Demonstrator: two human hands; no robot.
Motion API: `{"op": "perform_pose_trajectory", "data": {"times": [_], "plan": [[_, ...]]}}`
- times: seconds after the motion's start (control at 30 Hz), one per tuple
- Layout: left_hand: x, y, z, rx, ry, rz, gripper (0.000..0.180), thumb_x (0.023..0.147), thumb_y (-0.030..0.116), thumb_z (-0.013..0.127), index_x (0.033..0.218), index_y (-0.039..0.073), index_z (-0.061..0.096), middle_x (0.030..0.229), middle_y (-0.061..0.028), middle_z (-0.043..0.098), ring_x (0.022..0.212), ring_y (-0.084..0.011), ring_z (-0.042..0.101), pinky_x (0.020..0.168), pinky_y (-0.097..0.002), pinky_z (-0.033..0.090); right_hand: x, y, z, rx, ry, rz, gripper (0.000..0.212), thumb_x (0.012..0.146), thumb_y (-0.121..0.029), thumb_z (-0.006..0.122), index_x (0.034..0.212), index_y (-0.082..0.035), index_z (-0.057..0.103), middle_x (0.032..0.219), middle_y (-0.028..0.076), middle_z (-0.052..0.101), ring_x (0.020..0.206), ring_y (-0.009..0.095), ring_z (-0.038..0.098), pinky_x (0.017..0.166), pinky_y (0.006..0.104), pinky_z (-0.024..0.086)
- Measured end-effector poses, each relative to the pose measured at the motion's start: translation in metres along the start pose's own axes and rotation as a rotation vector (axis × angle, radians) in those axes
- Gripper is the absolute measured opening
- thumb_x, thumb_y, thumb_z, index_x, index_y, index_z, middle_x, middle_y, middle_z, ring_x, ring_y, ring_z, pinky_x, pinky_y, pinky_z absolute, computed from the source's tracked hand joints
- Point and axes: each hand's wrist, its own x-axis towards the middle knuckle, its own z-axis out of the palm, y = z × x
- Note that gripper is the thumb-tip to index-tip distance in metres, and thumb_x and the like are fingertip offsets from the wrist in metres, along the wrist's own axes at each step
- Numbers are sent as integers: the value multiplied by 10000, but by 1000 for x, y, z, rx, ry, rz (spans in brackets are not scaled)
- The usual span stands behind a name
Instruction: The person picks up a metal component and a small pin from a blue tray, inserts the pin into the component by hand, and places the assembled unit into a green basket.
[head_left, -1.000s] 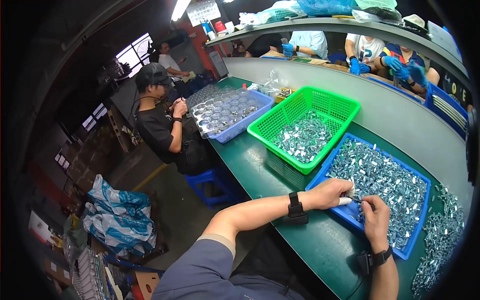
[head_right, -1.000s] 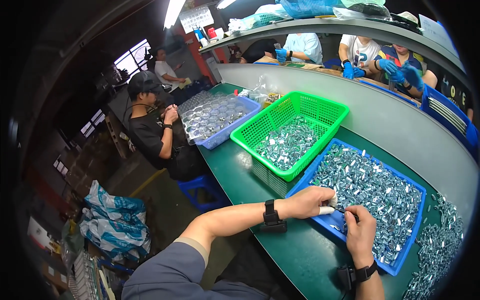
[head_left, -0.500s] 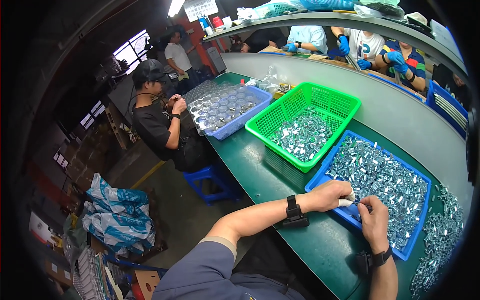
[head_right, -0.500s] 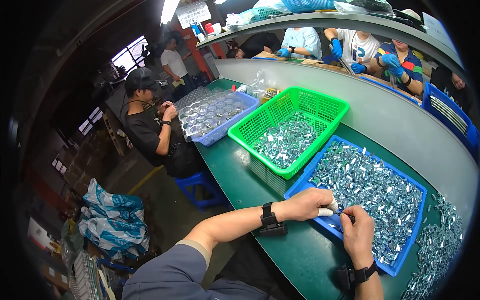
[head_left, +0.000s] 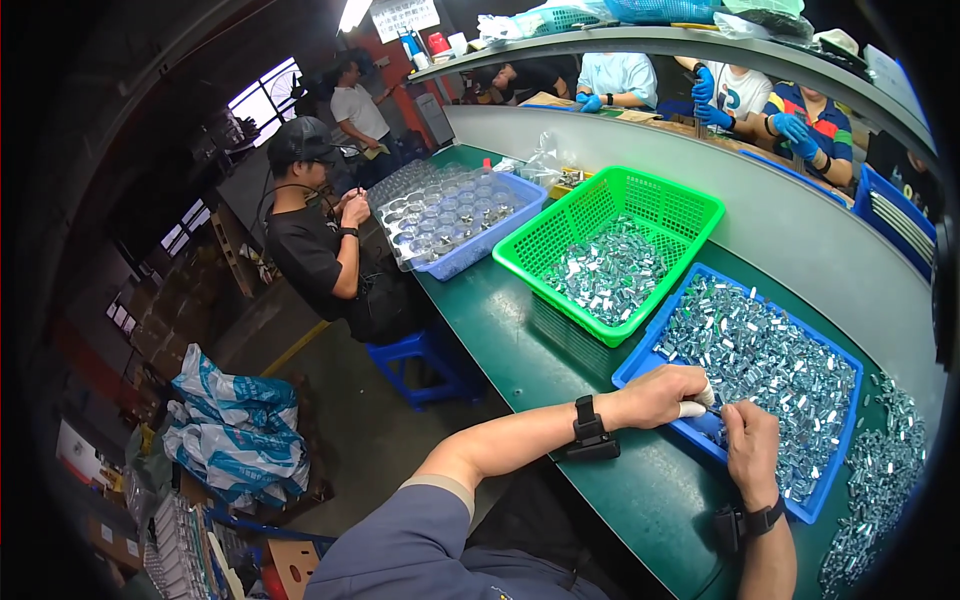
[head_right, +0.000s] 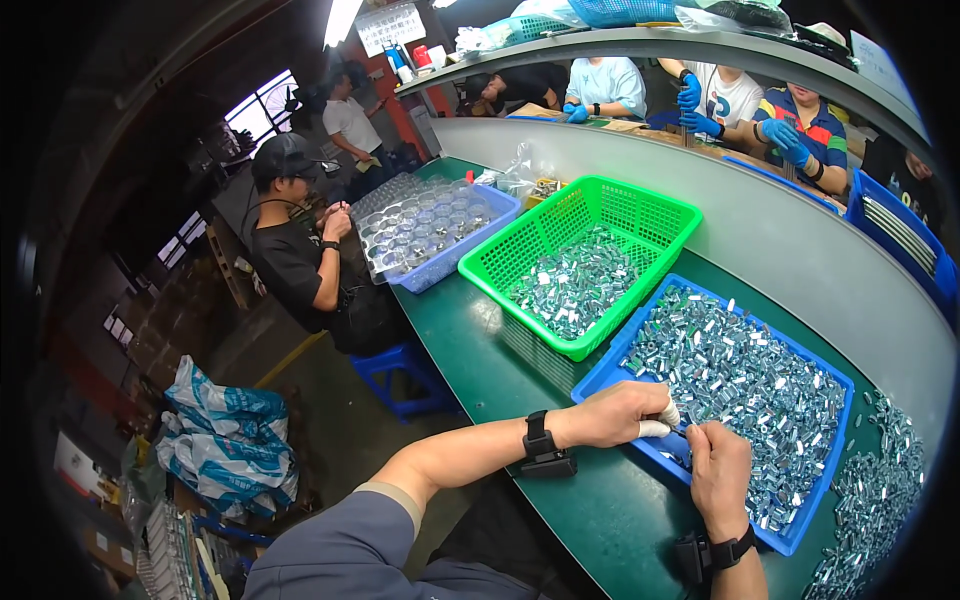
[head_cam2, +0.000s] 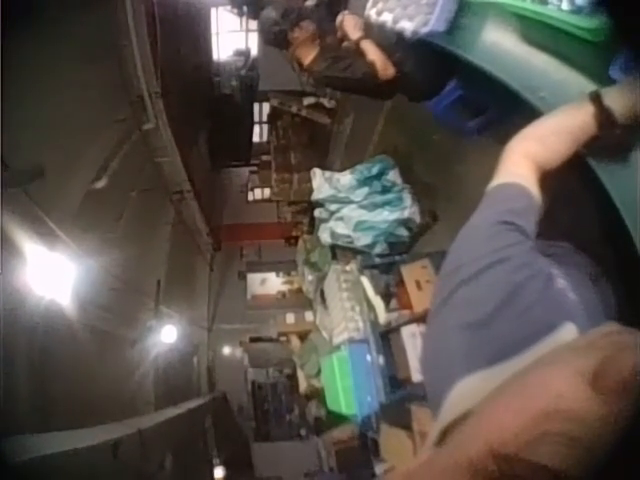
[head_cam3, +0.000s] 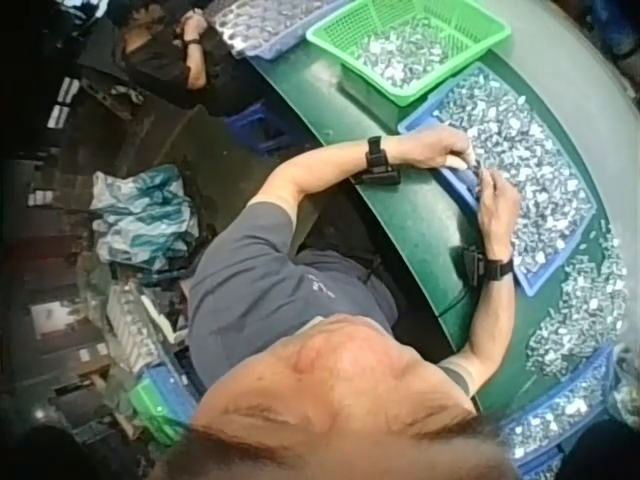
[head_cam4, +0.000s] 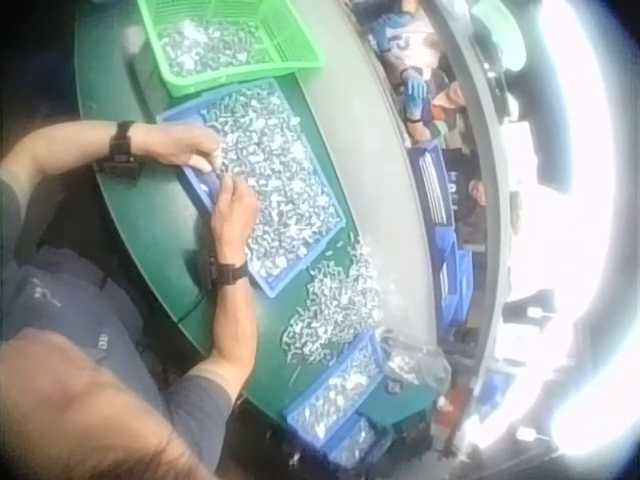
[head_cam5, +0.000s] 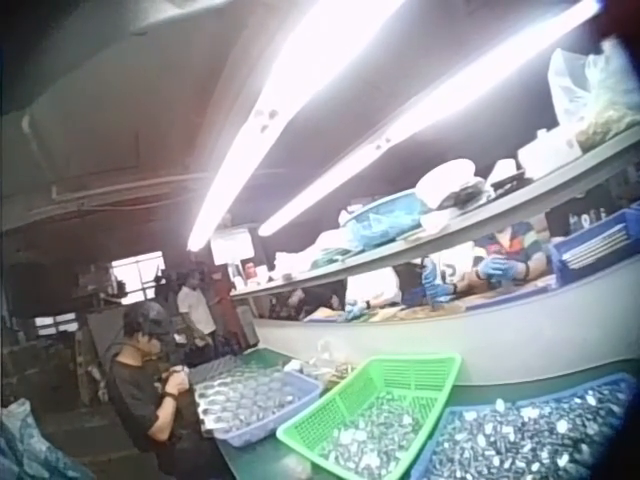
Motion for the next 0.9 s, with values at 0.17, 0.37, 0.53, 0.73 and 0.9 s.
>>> {"op": "perform_pose_trajectory", "data": {"times": [0.17, 0.37, 0.53, 0.73, 0.9], "plan": [[0, -1, -1, 8, 49, 45, 174, 898, 32, 793, 1042, 7, 700, 958, -136, 677, 911, -335, 696, 792, -428, 550, 0, -10, 14, 67, 142, -59, 135, 962, -90, 713, 904, 32, 700, 743, 169, 702, 606, 263, 630, 622, 393, 501], [0, 0, -1, 14, 69, 76, 180, 889, 32, 794, 1033, 5, 690, 957, -138, 672, 922, -352, 688, 798, -438, 547, 3, -5, 7, 143, 98, -71, 131, 950, -81, 716, 899, 35, 683, 784, 179, 722, 671, 293, 691, 648, 381, 521], [-1, 1, 1, 34, 45, 48, 179, 889, 36, 794, 1024, 4, 681, 955, -139, 667, 914, -354, 685, 793, -442, 543, 1, -13, 5, -50, 23, -25, 130, 947, -92, 717, 892, 22, 689, 765, 175, 709, 678, 315, 701, 655, 391, 525], [-3, 1, 7, 34, 52, 82, 178, 889, 37, 793, 1034, 27, 689, 951, -126, 663, 911, -346, 678, 794, -436, 542, -6, -16, 1, 12, 41, -64, 279, 1001, -198, 684, 811, 6, 669, 679, 221, 626, 617, 382, 643, 590, 474, 452], [0, -4, 5, 57, 94, 140, 151, 906, 41, 785, 1043, 71, 728, 943, -103, 678, 906, -329, 684, 802, -406, 553, 0, -8, 7, -81, 71, -90, 312, 1027, -268, 659, 837, -20, 675, 749, 246, 642, 699, 473, 618, 608, 513, 452]]}}
